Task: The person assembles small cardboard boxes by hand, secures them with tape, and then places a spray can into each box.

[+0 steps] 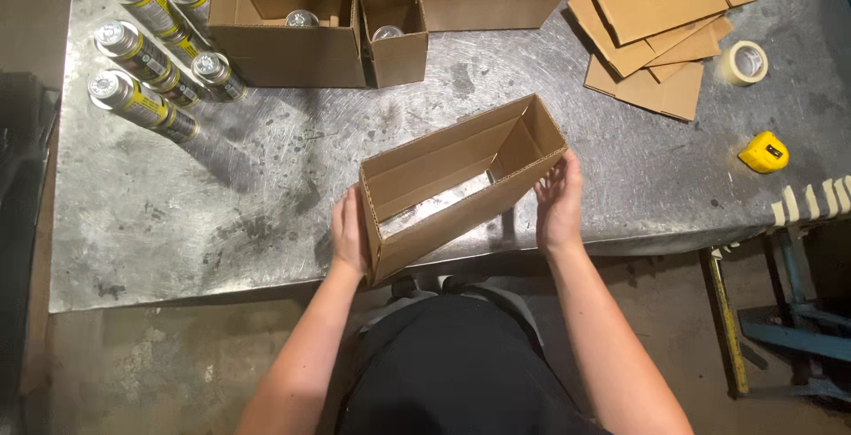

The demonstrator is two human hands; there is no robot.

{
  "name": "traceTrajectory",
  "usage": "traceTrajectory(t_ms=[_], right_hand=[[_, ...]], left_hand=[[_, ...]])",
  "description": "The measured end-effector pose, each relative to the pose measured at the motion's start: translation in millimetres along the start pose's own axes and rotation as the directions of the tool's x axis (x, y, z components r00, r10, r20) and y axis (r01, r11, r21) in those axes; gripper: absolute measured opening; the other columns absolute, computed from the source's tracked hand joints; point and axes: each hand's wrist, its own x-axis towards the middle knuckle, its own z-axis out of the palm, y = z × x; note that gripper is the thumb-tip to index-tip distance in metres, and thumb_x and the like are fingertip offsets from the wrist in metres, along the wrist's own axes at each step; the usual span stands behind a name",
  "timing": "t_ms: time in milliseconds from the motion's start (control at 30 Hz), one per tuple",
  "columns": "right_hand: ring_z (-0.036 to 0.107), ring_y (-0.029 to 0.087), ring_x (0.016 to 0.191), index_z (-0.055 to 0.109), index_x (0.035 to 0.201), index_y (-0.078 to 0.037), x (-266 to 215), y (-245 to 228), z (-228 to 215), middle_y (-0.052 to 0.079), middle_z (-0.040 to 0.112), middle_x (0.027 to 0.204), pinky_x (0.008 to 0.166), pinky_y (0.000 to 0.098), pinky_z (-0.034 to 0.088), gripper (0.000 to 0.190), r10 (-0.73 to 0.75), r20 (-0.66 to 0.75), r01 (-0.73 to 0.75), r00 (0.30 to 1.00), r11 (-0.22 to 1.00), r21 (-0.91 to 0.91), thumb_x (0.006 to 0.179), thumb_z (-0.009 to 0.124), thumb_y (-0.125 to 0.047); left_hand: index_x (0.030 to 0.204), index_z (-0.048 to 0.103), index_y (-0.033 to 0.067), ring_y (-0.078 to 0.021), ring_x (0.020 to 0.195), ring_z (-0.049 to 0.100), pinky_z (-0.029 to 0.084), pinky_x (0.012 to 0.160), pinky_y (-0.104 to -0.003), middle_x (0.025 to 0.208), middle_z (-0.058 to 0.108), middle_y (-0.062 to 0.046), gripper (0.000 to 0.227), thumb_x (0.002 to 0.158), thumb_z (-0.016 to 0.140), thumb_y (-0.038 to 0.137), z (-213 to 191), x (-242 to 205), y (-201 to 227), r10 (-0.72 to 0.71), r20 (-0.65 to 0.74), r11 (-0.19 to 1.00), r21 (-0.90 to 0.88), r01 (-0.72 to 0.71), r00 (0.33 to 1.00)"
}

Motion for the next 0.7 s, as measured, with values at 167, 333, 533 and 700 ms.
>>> traceTrajectory(t_ms=[167, 333, 533, 700], right_hand=[[0.052, 0.043, 0.159, 0.059, 0.167, -0.023, 5.7, 0.6, -21.8, 0.014, 0.063, 0.164, 0.125, 0.0722, 0.041, 0.079, -0.013, -0.037, 0.010, 0.999, 0.996, -0.090, 0.118, 0.029, -0.076], [0.064, 0.034, 0.147, 0.068, 0.152, -0.017, -3.2, -1.4, -36.9, 0.013, 0.074, 0.149, 0.120, 0.0650, 0.049, 0.075, 0.025, -0.046, -0.028, 0.999, 0.998, -0.061, 0.120, 0.027, -0.071], [0.047, 0.048, 0.164, 0.051, 0.145, -0.004, -19.7, -36.5, -35.4, 0.029, 0.058, 0.162, 0.128, 0.0622, 0.044, 0.043, -0.142, 0.076, 0.159, 0.987, 0.936, -0.313, 0.103, 0.060, 0.001], [0.056, 0.044, 0.150, 0.054, 0.171, -0.009, -17.1, -63.9, -37.5, 0.018, 0.050, 0.154, 0.122, 0.0592, 0.051, 0.098, -0.077, 0.363, 0.315, 0.928, 0.681, -0.661, 0.077, 0.067, 0.013]], left_hand=[[0.143, 0.071, 0.0070, -0.0316, 0.138, 0.060, 0.039, 0.126, -0.047, 0.138, 0.069, -0.018, 0.068, 0.128, 0.034, 0.061, 9.3, -0.5, 15.7, -0.059, -0.213, 0.994, 0.077, 0.077, 0.975], [0.164, 0.060, -0.0014, -0.0455, 0.160, 0.051, 0.031, 0.141, -0.053, 0.155, 0.064, -0.029, 0.045, 0.124, 0.042, 0.011, 0.6, 28.1, -12.2, 0.213, -0.094, 0.908, 0.387, -0.161, 0.972], [0.156, 0.069, -0.0051, -0.0345, 0.159, 0.056, 0.038, 0.137, -0.052, 0.163, 0.067, -0.029, 0.061, 0.124, 0.055, 0.045, 25.0, 12.5, 50.9, -0.131, -0.128, 0.991, -0.044, 0.126, 0.983], [0.159, 0.051, -0.0013, -0.0459, 0.168, 0.044, 0.029, 0.141, -0.061, 0.169, 0.057, -0.032, 0.055, 0.121, 0.058, 0.039, 10.9, 23.1, 46.1, -0.013, -0.005, 0.994, -0.109, 0.012, 1.000]])
